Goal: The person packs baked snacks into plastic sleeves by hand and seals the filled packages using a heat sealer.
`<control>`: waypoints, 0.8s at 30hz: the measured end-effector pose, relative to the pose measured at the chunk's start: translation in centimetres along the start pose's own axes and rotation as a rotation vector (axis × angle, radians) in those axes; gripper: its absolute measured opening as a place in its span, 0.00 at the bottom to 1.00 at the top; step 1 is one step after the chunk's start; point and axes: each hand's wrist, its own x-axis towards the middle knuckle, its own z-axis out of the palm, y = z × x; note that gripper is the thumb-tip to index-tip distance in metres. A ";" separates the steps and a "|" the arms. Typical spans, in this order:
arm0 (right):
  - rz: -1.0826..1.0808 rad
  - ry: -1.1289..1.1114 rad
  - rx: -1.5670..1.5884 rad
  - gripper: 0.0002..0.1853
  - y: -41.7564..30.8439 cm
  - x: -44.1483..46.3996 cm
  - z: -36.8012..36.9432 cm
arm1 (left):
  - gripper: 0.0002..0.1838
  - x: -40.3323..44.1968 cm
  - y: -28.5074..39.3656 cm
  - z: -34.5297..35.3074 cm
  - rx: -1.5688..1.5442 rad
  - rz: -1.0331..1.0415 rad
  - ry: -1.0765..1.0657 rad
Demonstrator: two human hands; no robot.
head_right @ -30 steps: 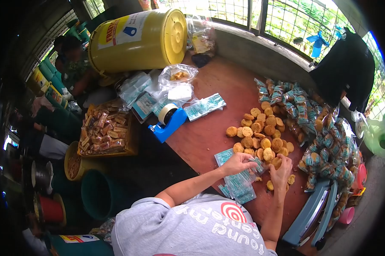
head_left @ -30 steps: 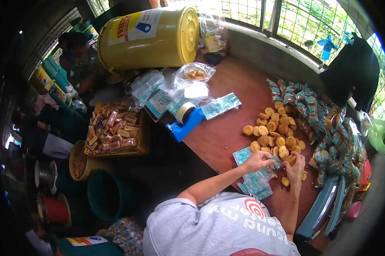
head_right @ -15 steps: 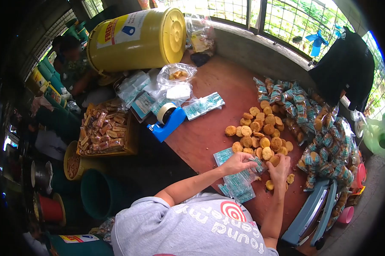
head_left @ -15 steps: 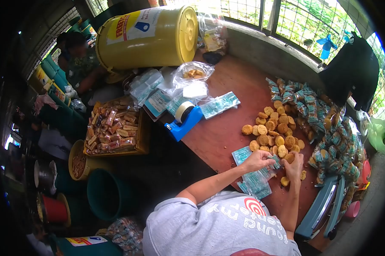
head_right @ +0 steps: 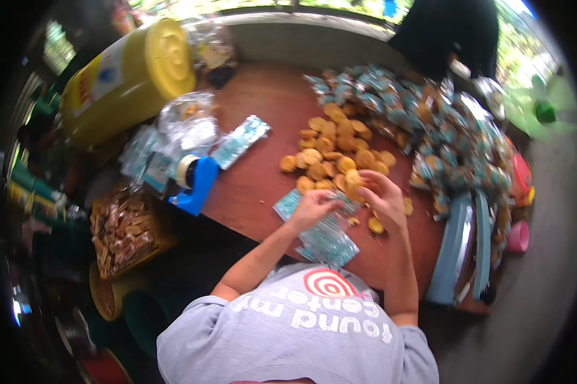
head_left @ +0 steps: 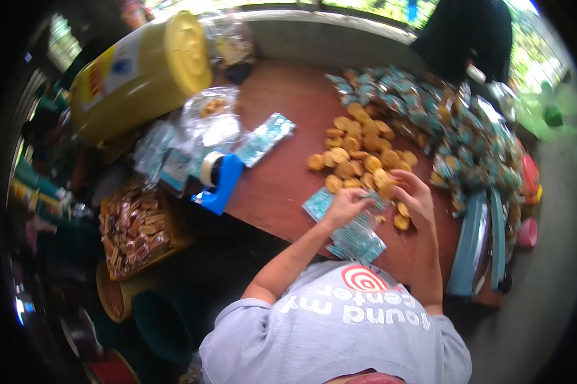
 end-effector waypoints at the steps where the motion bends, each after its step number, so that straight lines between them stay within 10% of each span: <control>1: -0.016 0.053 -0.128 0.15 0.6 0.2 -0.1 | 0.08 0.2 -0.7 -0.2 0.013 -0.010 -0.005; 16: -0.126 0.265 0.185 0.10 1.3 0.1 -0.5 | 0.08 -0.2 0.9 0.5 0.107 -0.091 -0.054; 24: 0.010 0.035 -0.028 0.11 1.3 -0.5 -0.6 | 0.10 -0.1 1.5 0.8 0.071 -0.098 -0.052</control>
